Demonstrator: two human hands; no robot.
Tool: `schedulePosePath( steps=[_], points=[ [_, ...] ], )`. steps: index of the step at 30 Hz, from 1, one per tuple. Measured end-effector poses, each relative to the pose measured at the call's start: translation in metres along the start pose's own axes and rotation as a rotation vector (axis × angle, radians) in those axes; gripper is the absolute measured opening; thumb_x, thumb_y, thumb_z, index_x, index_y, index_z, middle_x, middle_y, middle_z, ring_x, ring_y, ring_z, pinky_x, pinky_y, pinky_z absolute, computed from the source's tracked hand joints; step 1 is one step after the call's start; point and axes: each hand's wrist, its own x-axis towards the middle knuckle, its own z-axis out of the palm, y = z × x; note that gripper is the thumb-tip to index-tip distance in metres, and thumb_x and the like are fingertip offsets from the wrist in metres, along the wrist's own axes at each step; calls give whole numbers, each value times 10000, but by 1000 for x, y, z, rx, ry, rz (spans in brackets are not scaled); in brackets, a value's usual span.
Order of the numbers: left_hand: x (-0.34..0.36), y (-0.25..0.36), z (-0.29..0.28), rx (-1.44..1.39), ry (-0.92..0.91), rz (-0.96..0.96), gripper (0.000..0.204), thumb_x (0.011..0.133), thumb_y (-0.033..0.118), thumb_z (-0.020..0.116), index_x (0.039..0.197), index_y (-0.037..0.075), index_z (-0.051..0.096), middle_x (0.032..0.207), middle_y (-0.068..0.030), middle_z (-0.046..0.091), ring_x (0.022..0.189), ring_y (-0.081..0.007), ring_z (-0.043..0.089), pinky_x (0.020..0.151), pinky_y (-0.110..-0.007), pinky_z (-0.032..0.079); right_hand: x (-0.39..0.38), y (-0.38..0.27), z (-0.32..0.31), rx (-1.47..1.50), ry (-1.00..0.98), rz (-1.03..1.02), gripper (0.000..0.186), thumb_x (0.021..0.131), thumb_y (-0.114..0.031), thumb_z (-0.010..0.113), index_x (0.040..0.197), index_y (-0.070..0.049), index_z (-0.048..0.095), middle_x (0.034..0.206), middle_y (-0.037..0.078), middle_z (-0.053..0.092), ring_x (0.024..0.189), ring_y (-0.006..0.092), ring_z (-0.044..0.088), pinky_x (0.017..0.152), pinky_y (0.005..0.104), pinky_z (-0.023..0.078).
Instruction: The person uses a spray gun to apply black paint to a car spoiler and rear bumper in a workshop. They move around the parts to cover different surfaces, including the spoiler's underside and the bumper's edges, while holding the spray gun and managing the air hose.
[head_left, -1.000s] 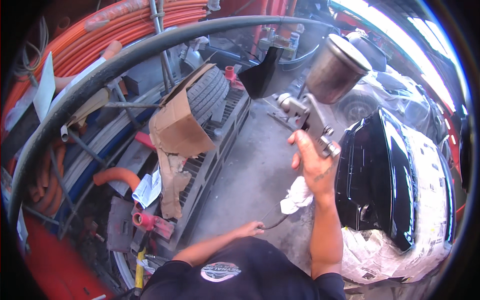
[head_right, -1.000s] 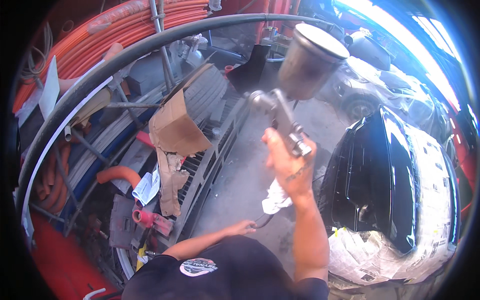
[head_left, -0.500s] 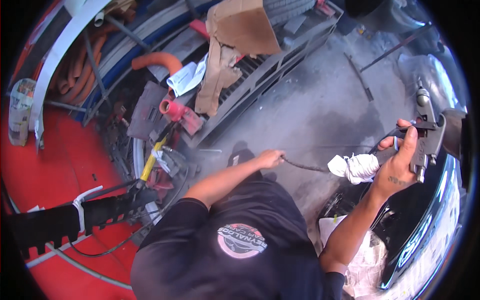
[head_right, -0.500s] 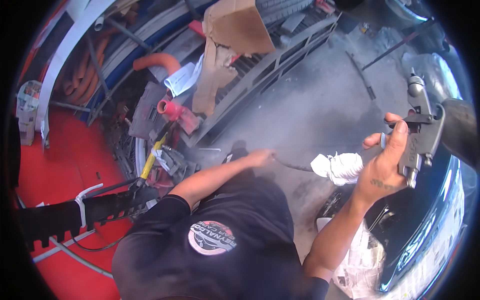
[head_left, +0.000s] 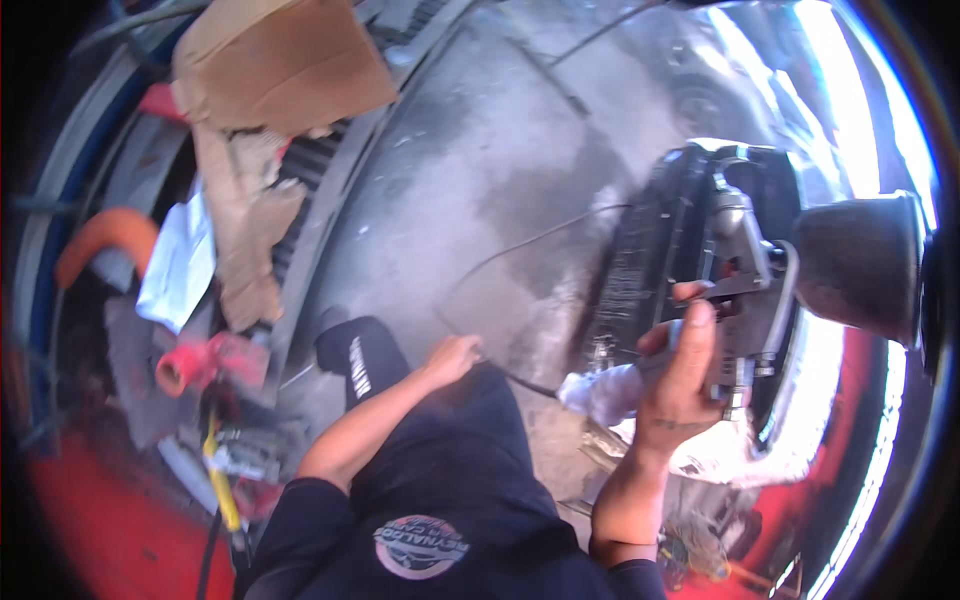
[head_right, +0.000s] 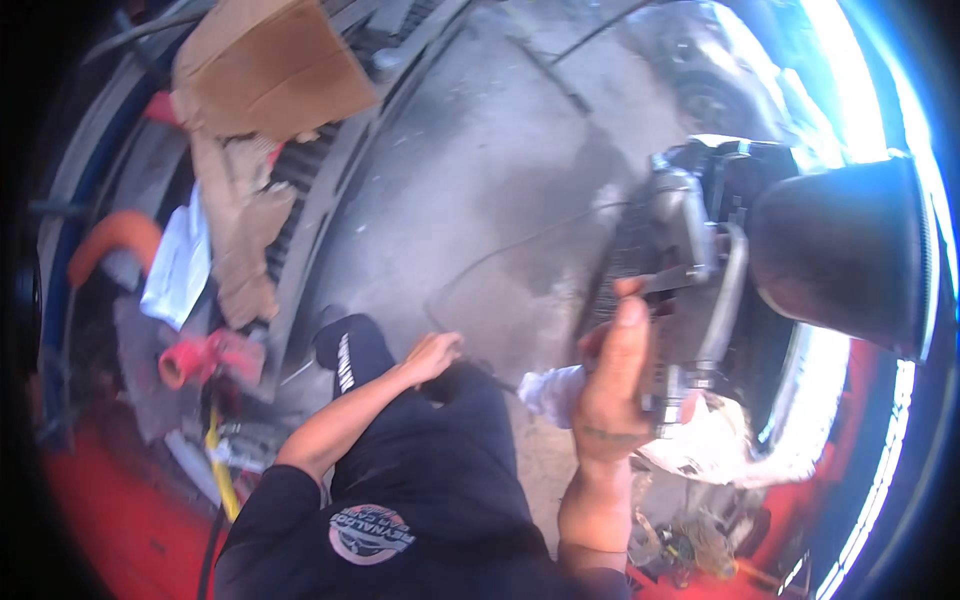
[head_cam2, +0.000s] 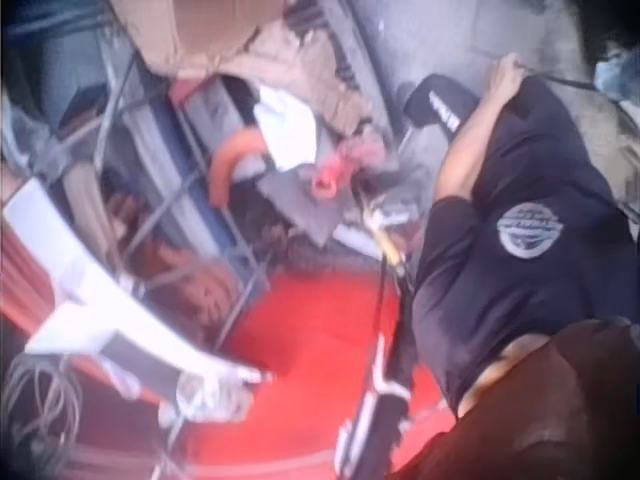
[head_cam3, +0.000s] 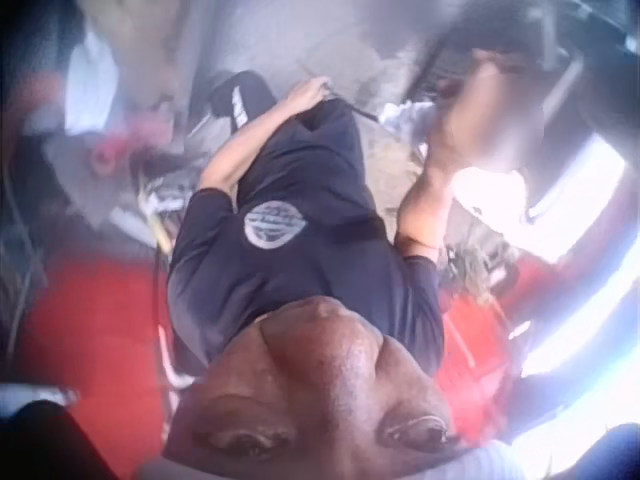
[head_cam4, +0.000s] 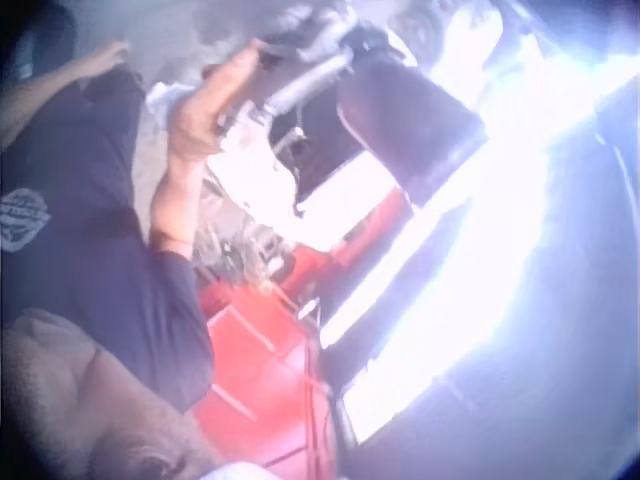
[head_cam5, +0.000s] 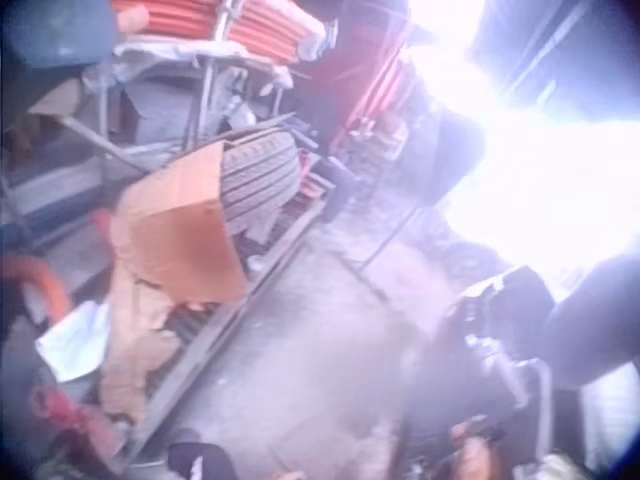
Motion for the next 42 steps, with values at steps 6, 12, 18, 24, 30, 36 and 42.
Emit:
schedulePosePath(
  steps=[6,12,18,24,30,36,42],
  points=[
    [14,3,-20,-7,-105,124,217,912,194,714,1094,79,740,957,-213,752,930,-440,718,816,-540,558,4,-38,44,-329,97,-295,158,959,-43,711,1081,58,721,863,124,757,718,221,722,648,327,550],
    [20,49,-46,-55,-204,279,189,907,227,733,1046,103,761,920,-201,749,914,-434,716,787,-553,550,4,-120,51,-614,189,-322,157,972,-68,692,1075,48,718,796,99,731,596,173,665,562,312,493],
    [17,112,-76,-95,-291,454,189,912,215,733,1046,83,754,914,-196,751,903,-420,721,781,-537,553,3,-196,63,-648,349,-319,145,979,-71,676,1075,33,709,782,71,695,592,107,594,561,282,450],
    [16,127,-88,-9,-387,539,190,869,197,779,1002,65,744,917,-195,748,917,-410,723,791,-513,556,10,-194,58,-800,250,-431,254,942,-18,709,1182,62,684,859,170,720,668,292,689,632,382,523],
    [33,20,-46,62,-363,486,185,846,167,775,1004,74,755,966,-214,745,957,-414,716,821,-516,553,27,-120,111,-853,9,-490,492,831,-36,723,1301,53,604,995,210,715,813,401,726,709,467,579],
    [31,-13,-52,113,-365,442,213,854,184,746,1043,89,766,1003,-206,751,986,-429,709,853,-531,545,25,-83,124,-842,-97,-351,478,841,-98,726,1282,52,619,984,216,729,843,421,728,718,477,583],
    [32,61,-80,42,-450,475,301,880,233,747,1119,50,741,1049,-208,739,1016,-428,689,884,-543,522,28,-173,83,-765,14,-398,365,886,-67,720,1216,78,659,941,261,725,794,433,728,715,454,569]
  ],
)
